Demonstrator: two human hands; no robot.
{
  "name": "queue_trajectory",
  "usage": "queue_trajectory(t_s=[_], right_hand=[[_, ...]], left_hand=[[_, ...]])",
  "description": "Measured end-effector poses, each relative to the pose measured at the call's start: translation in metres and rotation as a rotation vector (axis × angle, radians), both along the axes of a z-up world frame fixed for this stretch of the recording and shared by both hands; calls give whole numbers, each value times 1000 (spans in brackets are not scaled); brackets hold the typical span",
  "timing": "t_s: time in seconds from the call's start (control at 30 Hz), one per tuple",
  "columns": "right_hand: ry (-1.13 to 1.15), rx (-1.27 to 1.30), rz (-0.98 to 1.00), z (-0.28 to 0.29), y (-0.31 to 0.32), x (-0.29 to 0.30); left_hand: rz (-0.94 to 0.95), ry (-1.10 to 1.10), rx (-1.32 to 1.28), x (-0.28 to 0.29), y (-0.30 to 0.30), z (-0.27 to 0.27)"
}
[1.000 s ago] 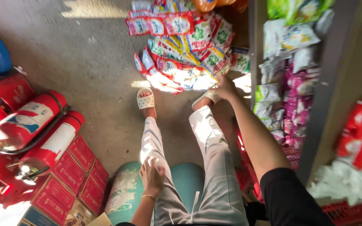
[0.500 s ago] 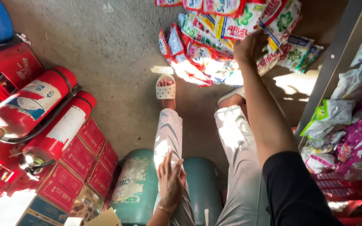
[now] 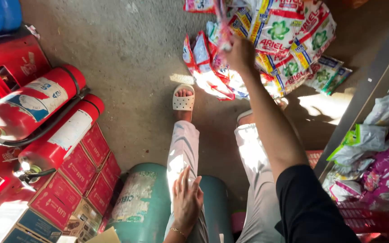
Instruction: The person organizes and arranges laundry detergent sachets on a shelf or display area.
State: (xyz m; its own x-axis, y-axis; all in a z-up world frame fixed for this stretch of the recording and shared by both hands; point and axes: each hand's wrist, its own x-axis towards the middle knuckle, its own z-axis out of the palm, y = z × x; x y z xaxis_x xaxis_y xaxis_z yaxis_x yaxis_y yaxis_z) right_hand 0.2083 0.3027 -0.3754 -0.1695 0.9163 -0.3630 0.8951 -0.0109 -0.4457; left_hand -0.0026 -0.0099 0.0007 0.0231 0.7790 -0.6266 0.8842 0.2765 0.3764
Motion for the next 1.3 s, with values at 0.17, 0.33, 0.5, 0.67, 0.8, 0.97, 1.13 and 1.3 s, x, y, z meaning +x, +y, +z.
queue_trajectory(t_s=[0.17,0.33,0.5,0.67,0.8,0.97,1.13,1.3], right_hand=[[571,-271,15,-7,-108,-47],[595,-342,-233,-50,-189,-42],[625,-417,-491,-13,-206,-56],[670,-485,-650,-6,-211,-41],[741,-587,-633,36,-199,-51],[843,-674,-400,50,-158,-50],[1096,-1057,-683,217,-132,-28],[1055,-1139,-477,282,-166,20]], left_hand=[[14,-7,-1,-2,7,1],[42,-45,45,-2,7,-7],[80,-67,3,-6,1,-2],[152,-76,94,-4,-2,-18],[147,-25,152,-5,-2,-15],[177,37,248,-8,-28,-48],[942,-287,-46,-14,-28,-85],[1545,-1289,-446,-28,30,-6]])
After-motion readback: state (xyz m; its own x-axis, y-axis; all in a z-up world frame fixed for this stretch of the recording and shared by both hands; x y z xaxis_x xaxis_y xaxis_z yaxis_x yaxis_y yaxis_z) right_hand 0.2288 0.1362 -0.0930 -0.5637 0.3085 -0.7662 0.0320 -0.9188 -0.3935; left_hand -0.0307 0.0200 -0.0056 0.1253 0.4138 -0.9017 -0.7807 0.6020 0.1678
